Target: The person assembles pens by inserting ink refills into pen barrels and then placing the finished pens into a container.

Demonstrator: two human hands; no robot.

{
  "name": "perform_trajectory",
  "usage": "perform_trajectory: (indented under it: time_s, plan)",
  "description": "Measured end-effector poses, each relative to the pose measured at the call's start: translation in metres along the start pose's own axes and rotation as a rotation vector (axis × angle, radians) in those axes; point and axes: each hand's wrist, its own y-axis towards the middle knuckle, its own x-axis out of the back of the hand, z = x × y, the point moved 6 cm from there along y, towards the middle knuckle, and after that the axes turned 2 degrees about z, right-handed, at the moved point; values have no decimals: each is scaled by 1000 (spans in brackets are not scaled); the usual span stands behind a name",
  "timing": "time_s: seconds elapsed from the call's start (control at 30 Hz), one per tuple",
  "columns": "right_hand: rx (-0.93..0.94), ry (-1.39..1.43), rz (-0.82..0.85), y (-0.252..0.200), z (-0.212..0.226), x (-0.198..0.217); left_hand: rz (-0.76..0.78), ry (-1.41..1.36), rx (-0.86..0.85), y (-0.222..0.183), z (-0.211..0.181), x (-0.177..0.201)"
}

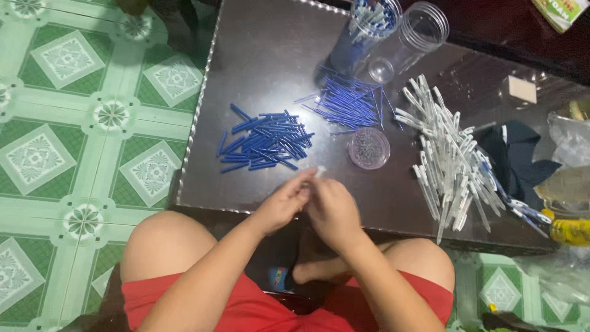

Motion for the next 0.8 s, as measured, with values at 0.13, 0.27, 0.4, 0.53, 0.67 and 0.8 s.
perform_trajectory:
  time_s: [0.13,0.27,0.4,0.53,0.67,0.8]
  plan:
    - [-29,221,171,22,-2,5,-225,-397,127,9,40,12]
    - [-440,443,-33,24,-78,51,-161,-614,250,18,38,15]
    - [-552,-108,3,22,-176,48,-144,-765,350,16,19,17]
    - [-429,-314,202,39,-155,44,-116,-799,352,17,20,18]
    - [-474,-402,293,37,-158,40,-73,-791,337,21,35,21]
    - [-442,-427,294,41,-148,46,-70,-829,336,20,38,21]
